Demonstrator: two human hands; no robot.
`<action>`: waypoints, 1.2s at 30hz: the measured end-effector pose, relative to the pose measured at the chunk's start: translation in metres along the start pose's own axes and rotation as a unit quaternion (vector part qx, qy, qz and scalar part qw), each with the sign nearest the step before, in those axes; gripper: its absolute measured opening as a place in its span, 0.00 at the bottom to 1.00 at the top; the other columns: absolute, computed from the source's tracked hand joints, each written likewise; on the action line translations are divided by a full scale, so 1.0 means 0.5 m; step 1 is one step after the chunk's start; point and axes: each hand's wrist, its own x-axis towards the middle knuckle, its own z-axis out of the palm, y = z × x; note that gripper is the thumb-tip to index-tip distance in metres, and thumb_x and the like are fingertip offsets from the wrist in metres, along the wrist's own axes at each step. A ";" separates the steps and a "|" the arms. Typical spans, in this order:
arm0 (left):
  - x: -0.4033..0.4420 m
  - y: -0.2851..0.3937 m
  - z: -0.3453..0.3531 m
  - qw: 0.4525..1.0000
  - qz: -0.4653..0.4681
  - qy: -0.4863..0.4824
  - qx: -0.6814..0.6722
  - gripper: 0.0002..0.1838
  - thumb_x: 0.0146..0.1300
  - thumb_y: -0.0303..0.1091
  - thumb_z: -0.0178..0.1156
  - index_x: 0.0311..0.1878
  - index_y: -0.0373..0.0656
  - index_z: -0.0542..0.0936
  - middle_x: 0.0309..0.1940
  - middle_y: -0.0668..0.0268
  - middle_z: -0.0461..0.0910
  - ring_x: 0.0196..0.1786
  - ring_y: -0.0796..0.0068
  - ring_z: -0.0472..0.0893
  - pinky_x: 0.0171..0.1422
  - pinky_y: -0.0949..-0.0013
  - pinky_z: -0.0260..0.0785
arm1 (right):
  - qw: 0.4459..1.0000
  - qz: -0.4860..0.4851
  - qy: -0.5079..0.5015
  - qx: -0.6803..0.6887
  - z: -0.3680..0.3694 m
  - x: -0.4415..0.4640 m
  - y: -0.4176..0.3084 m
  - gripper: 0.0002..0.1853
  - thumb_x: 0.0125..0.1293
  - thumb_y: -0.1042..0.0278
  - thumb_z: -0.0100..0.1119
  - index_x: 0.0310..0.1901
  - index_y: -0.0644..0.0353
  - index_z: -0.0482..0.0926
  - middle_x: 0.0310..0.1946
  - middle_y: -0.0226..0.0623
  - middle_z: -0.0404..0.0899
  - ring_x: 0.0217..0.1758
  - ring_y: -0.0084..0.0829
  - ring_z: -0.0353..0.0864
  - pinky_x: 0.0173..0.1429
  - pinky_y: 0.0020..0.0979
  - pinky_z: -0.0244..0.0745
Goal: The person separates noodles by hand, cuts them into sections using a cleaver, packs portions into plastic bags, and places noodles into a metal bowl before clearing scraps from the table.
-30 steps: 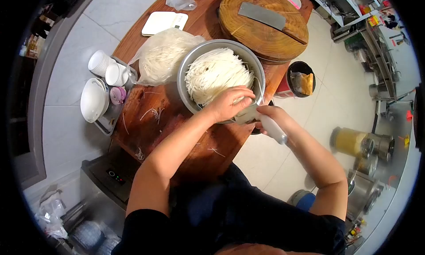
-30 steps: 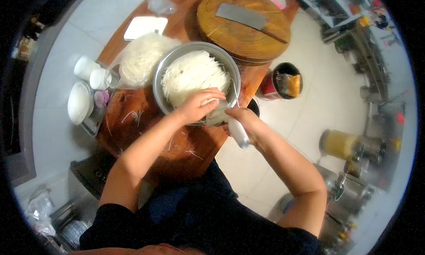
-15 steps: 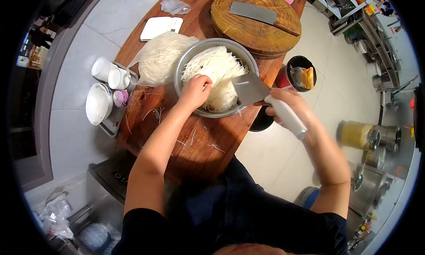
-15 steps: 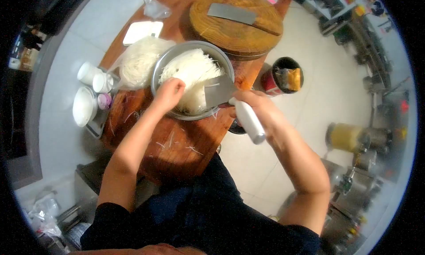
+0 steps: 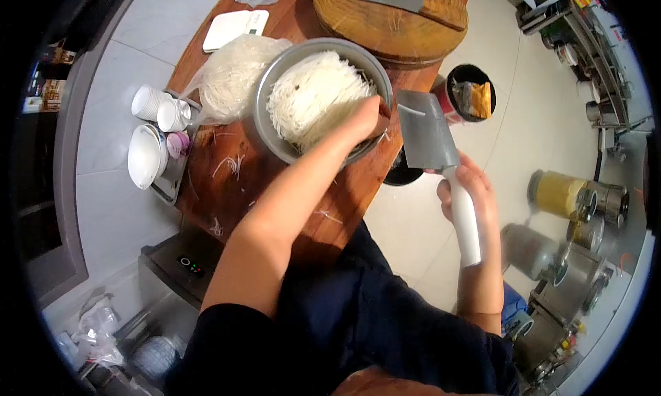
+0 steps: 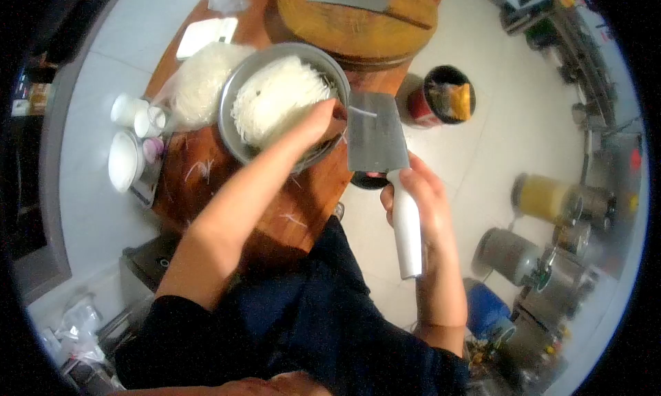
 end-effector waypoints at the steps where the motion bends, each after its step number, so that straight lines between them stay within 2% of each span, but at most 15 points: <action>1: -0.023 0.031 -0.037 0.999 -0.018 -0.035 0.033 0.09 0.53 0.29 0.61 0.38 0.37 0.79 0.33 0.60 0.81 0.39 0.69 0.80 0.44 0.69 0.72 | 1.000 0.001 -0.001 0.018 -0.004 -0.003 0.010 0.30 0.61 0.63 0.50 0.62 0.73 0.62 0.39 0.48 0.78 0.21 0.21 0.73 0.16 0.18 0.66; 5: -0.082 0.028 -0.152 0.990 -0.027 -0.005 0.135 0.10 0.54 0.27 0.59 0.42 0.40 0.79 0.39 0.58 0.80 0.43 0.68 0.79 0.49 0.67 0.71 | 0.999 -0.007 0.000 0.049 -0.019 -0.009 0.040 0.29 0.62 0.62 0.52 0.61 0.73 0.63 0.41 0.51 0.77 0.19 0.18 0.71 0.13 0.16 0.62; 9: -0.169 0.047 -0.195 0.919 -0.027 0.074 0.387 0.13 0.56 0.40 0.65 0.40 0.42 0.81 0.44 0.53 0.75 0.46 0.62 0.77 0.51 0.61 0.70 | 0.999 -0.012 0.011 0.034 -0.025 -0.018 0.058 0.29 0.63 0.61 0.50 0.62 0.72 0.62 0.42 0.50 0.77 0.20 0.19 0.71 0.16 0.16 0.64; 10: -0.202 0.044 -0.181 0.905 0.050 0.074 0.415 0.17 0.55 0.46 0.65 0.39 0.42 0.81 0.40 0.54 0.75 0.45 0.60 0.77 0.51 0.59 0.70 | 0.999 -0.017 0.025 0.034 -0.023 -0.024 0.059 0.28 0.63 0.62 0.50 0.61 0.71 0.63 0.41 0.49 0.78 0.20 0.19 0.72 0.16 0.17 0.66; 12: -0.249 0.009 -0.145 0.935 0.100 0.006 0.341 0.23 0.52 0.55 0.65 0.37 0.42 0.81 0.38 0.56 0.75 0.45 0.57 0.76 0.49 0.56 0.69 | 0.998 -0.025 0.041 0.035 -0.010 -0.036 0.069 0.26 0.63 0.63 0.50 0.60 0.70 0.64 0.39 0.47 0.79 0.21 0.20 0.74 0.16 0.18 0.68; 13: -0.269 0.003 -0.127 0.922 0.154 -0.018 0.355 0.20 0.50 0.51 0.67 0.33 0.42 0.80 0.36 0.57 0.75 0.43 0.58 0.76 0.47 0.55 0.68 | 0.998 -0.013 0.053 0.033 -0.011 -0.038 0.076 0.27 0.64 0.62 0.50 0.60 0.70 0.64 0.40 0.47 0.79 0.22 0.19 0.74 0.16 0.17 0.68; 14: -0.278 -0.034 -0.093 0.908 0.238 0.062 0.338 0.15 0.48 0.42 0.68 0.29 0.41 0.78 0.33 0.59 0.74 0.41 0.58 0.75 0.45 0.55 0.68 | 0.998 -0.018 0.049 0.044 -0.005 -0.041 0.083 0.27 0.64 0.63 0.50 0.61 0.70 0.64 0.40 0.48 0.79 0.22 0.20 0.74 0.16 0.17 0.68; 16: -0.269 -0.066 -0.072 0.920 0.239 0.091 0.298 0.06 0.48 0.28 0.61 0.29 0.40 0.75 0.31 0.58 0.73 0.36 0.56 0.75 0.39 0.56 0.69 | 0.997 -0.020 0.033 0.071 -0.004 -0.040 0.094 0.27 0.65 0.63 0.50 0.62 0.70 0.63 0.39 0.50 0.78 0.22 0.21 0.74 0.16 0.17 0.69; 19: -0.277 -0.062 -0.070 0.908 0.290 0.113 0.282 0.02 0.52 0.24 0.56 0.30 0.39 0.75 0.30 0.57 0.73 0.33 0.59 0.75 0.37 0.59 0.70 | 0.997 -0.011 0.027 0.071 0.007 -0.050 0.103 0.27 0.66 0.65 0.50 0.63 0.71 0.61 0.39 0.52 0.77 0.22 0.21 0.73 0.15 0.17 0.69; 25: -0.291 -0.030 -0.058 0.904 0.244 0.047 0.347 0.10 0.55 0.23 0.53 0.42 0.33 0.74 0.36 0.51 0.73 0.39 0.58 0.77 0.44 0.55 0.74 | 0.997 -0.018 0.036 0.060 0.040 -0.080 0.114 0.28 0.66 0.63 0.50 0.62 0.72 0.60 0.42 0.51 0.76 0.23 0.20 0.72 0.15 0.15 0.68; 27: -0.298 0.000 -0.077 0.913 0.187 -0.011 0.362 0.11 0.57 0.22 0.53 0.44 0.34 0.73 0.40 0.50 0.73 0.43 0.54 0.77 0.45 0.53 0.74 | 0.998 -0.007 0.028 0.062 0.046 -0.086 0.114 0.29 0.66 0.63 0.50 0.63 0.71 0.59 0.44 0.51 0.75 0.23 0.18 0.72 0.15 0.15 0.67; 31: -0.291 0.024 -0.137 0.977 0.112 -0.004 0.182 0.07 0.55 0.21 0.52 0.38 0.33 0.75 0.37 0.46 0.75 0.43 0.55 0.78 0.46 0.54 0.74 | 0.998 -0.015 0.025 0.063 0.066 -0.101 0.127 0.30 0.66 0.63 0.50 0.65 0.71 0.58 0.46 0.50 0.74 0.24 0.17 0.72 0.15 0.14 0.67; 33: -0.268 0.014 -0.195 0.980 0.077 0.030 0.181 0.09 0.54 0.18 0.50 0.38 0.34 0.76 0.37 0.46 0.76 0.43 0.52 0.78 0.47 0.56 0.73 | 0.998 -0.013 0.006 0.067 0.069 -0.105 0.131 0.30 0.66 0.63 0.50 0.65 0.70 0.58 0.46 0.49 0.74 0.24 0.16 0.71 0.15 0.14 0.66; 34: -0.257 -0.033 -0.214 0.974 0.142 0.136 0.114 0.11 0.54 0.20 0.53 0.42 0.35 0.77 0.40 0.47 0.76 0.45 0.51 0.77 0.50 0.55 0.71 | 0.998 -0.010 0.003 0.054 0.076 -0.109 0.131 0.30 0.66 0.62 0.50 0.65 0.70 0.58 0.46 0.49 0.74 0.24 0.16 0.71 0.15 0.14 0.66; 36: -0.282 -0.071 -0.294 0.958 0.120 0.251 0.072 0.17 0.53 0.30 0.62 0.47 0.38 0.76 0.47 0.49 0.74 0.48 0.52 0.76 0.54 0.57 0.70 | 1.000 -0.004 -0.002 0.027 0.088 -0.116 0.125 0.30 0.66 0.62 0.50 0.65 0.69 0.58 0.46 0.49 0.74 0.24 0.16 0.71 0.15 0.14 0.65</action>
